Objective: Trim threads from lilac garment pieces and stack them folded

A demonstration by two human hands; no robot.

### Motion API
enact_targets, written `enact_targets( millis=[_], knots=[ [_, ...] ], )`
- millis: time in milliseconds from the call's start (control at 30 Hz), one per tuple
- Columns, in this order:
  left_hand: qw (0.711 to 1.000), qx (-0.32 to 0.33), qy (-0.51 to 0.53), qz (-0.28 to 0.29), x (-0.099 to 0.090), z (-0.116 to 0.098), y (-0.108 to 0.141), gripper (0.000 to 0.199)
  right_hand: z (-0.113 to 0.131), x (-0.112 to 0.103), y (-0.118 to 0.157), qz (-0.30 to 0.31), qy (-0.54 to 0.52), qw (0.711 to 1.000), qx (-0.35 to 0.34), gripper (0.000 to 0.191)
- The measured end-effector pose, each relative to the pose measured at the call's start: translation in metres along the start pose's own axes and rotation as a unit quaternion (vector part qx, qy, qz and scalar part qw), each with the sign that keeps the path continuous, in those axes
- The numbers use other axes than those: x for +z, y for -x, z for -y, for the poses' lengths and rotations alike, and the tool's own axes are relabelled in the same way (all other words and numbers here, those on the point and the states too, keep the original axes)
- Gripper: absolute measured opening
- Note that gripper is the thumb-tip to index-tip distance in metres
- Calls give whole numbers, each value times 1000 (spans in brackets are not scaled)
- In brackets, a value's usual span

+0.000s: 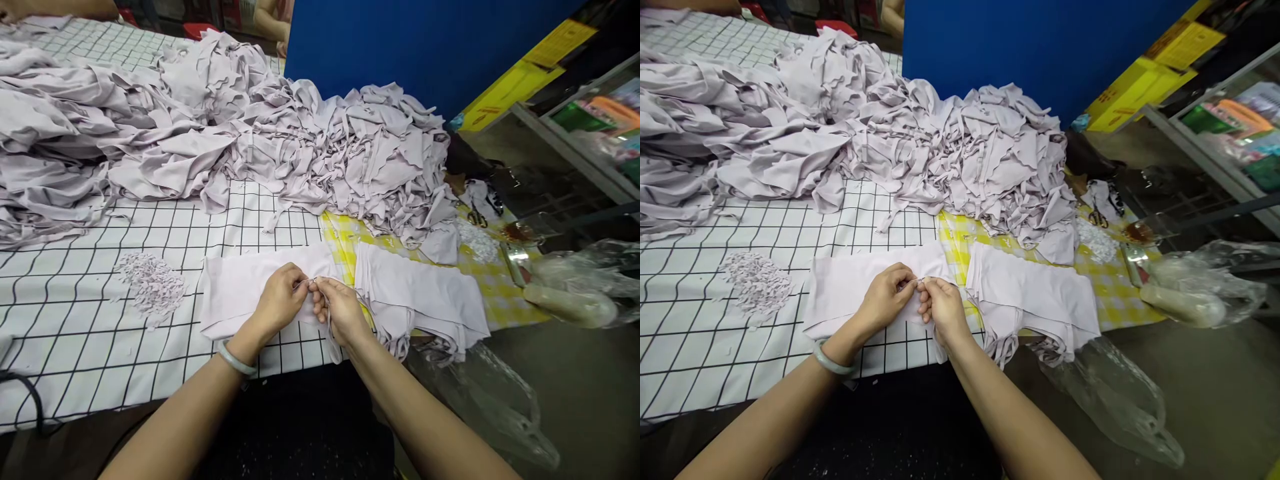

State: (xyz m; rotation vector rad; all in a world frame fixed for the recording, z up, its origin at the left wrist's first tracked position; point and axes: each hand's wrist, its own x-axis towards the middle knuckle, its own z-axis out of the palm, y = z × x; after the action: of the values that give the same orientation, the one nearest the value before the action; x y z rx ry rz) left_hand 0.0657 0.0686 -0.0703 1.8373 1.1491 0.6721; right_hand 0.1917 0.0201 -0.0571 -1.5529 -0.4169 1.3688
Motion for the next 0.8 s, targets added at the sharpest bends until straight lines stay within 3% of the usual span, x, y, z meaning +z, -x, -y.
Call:
enact_targets(
  millis=[600,800],
  knots=[
    [1000,-1,26,2,-1,1,-1,18,-2,3,-1,-37,39,998,-22,27],
    [999,-1,33,-3,-1,2,-1,17,0,4,-1,-23,61,998,-16,24]
  ],
)
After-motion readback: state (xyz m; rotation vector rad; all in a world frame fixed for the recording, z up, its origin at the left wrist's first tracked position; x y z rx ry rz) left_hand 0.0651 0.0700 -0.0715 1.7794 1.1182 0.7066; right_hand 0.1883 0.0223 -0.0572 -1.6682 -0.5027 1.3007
